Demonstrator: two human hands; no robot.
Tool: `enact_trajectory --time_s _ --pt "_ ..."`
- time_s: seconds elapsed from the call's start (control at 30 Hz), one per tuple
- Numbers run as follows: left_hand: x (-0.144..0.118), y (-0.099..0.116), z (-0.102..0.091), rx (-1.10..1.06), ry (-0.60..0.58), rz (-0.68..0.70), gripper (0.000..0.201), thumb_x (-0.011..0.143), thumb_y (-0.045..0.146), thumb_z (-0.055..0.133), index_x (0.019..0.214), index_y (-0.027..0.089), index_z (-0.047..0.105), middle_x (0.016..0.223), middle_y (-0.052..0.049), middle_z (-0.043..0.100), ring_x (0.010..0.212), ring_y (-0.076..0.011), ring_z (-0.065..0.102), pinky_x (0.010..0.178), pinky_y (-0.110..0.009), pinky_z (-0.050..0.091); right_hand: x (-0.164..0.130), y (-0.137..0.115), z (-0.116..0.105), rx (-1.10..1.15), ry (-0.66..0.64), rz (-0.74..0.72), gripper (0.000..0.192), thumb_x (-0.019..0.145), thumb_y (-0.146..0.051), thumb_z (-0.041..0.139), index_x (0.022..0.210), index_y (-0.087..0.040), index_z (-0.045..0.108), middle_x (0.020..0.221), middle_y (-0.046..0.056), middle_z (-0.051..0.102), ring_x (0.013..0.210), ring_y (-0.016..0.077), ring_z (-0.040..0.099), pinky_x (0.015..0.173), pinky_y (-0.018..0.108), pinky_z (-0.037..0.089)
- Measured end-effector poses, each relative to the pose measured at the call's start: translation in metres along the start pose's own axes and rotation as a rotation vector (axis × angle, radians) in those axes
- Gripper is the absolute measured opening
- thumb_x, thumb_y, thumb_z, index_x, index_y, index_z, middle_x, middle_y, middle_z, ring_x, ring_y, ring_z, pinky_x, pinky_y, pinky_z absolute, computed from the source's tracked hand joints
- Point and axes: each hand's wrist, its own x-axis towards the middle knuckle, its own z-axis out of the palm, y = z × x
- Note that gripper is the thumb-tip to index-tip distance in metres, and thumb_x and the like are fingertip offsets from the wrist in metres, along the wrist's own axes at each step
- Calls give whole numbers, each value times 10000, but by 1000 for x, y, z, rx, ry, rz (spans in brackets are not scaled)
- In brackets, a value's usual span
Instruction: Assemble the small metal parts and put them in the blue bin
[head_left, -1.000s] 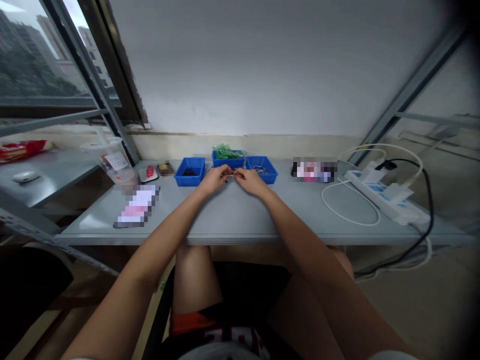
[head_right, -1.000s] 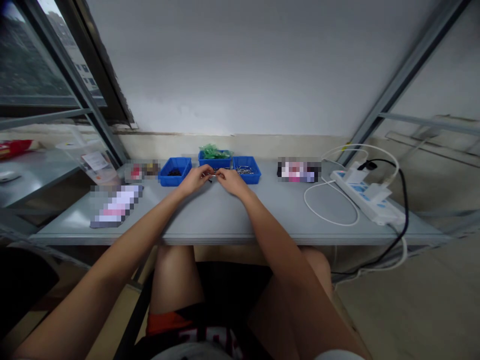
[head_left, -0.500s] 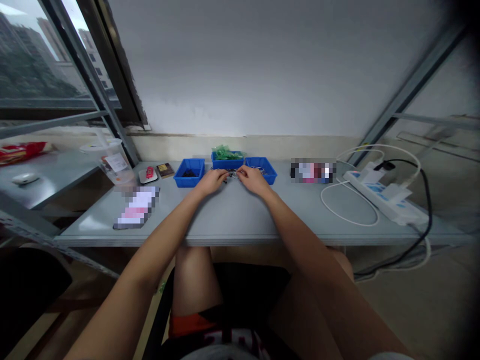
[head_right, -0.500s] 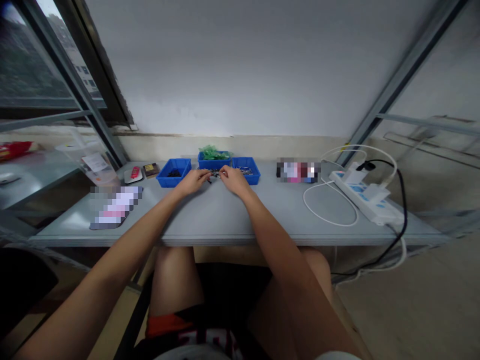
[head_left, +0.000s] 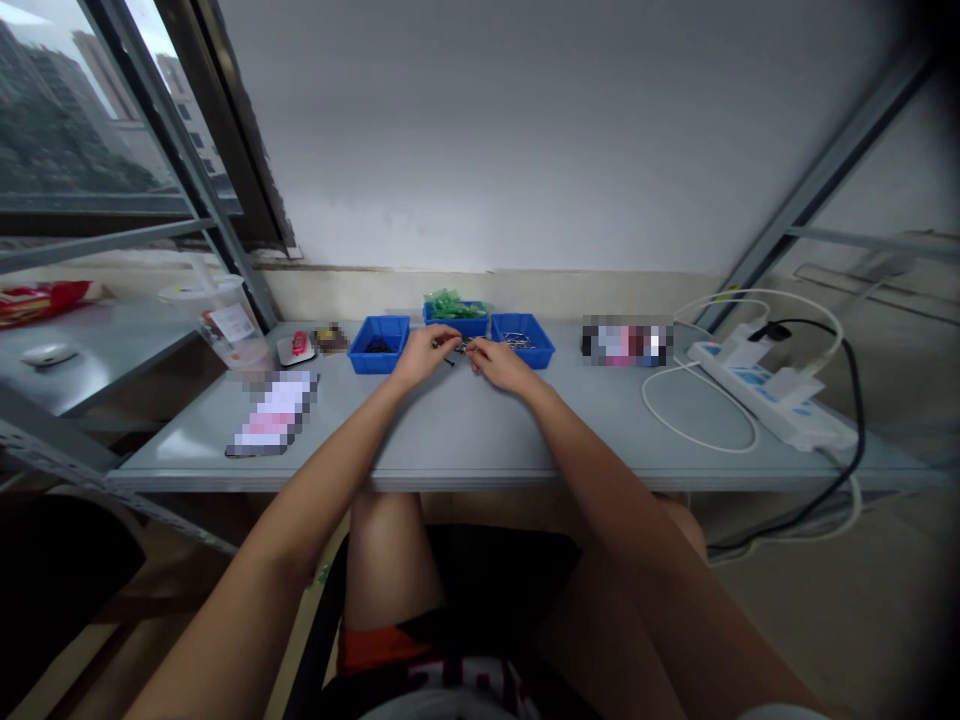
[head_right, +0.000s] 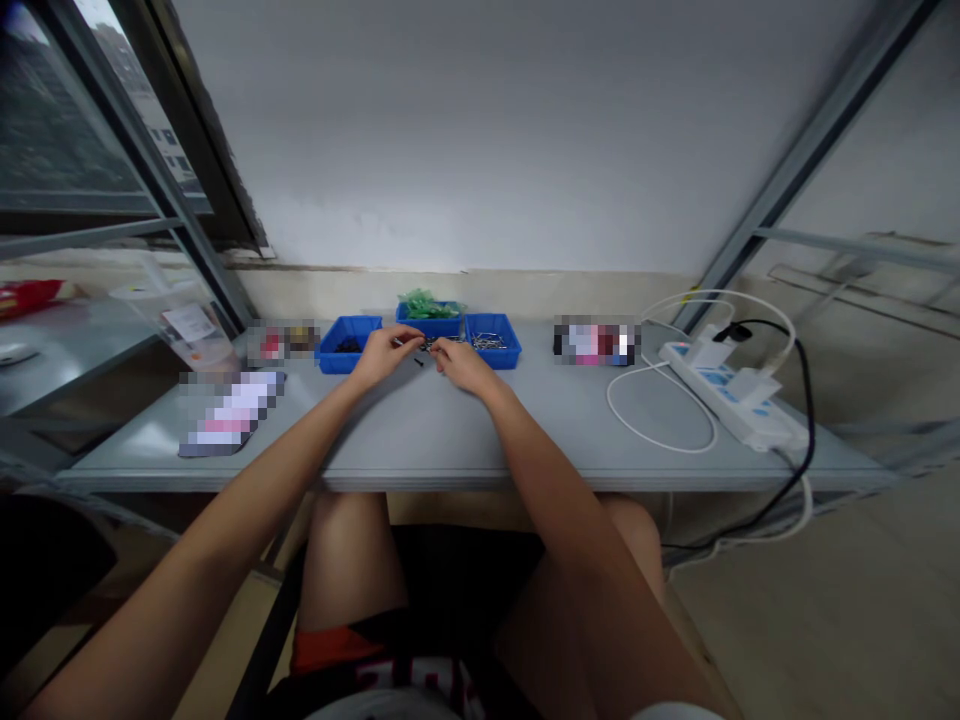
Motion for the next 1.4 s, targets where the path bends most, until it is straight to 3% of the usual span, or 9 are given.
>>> enact_trajectory --time_s 0.53,0.7,0.97,1.27,1.4 --pt "3 1 0 -196 73 -170 178 810 262 662 918 125 700 898 -82 720 809 -169 644 781 -294 498 3 2 -3 -40 174 9 190 930 -313 488 926 -188 632 646 -5 616 599 145 544 630 252 360" --pt "2 2 0 -235 41 -141 171 826 295 633 849 136 693 854 -63 717 781 -161 636 772 -292 495 3 3 -3 -15 199 -9 158 919 -308 506 915 -196 617 636 -12 608 600 145 554 629 250 365" --pt "1 -3 3 -228 -113 -51 186 810 291 641 880 137 718 901 -69 730 816 -165 635 800 -301 485 1 -6 0 -50 110 9 151 907 -282 524 940 -176 627 645 -14 588 601 139 518 603 240 321" --pt "0 3 1 -199 -175 -76 127 809 248 636 825 136 694 877 -64 711 830 -169 635 821 -306 486 0 -7 0 -82 85 -21 173 900 -300 542 883 -174 658 696 3 618 638 136 519 625 241 327" --pt "-2 3 2 -272 -195 -111 160 822 267 603 854 120 658 824 -59 683 754 -156 621 749 -303 499 -1 -8 -3 -64 112 0 201 888 -352 575 855 -175 665 682 7 634 631 137 537 617 241 334"
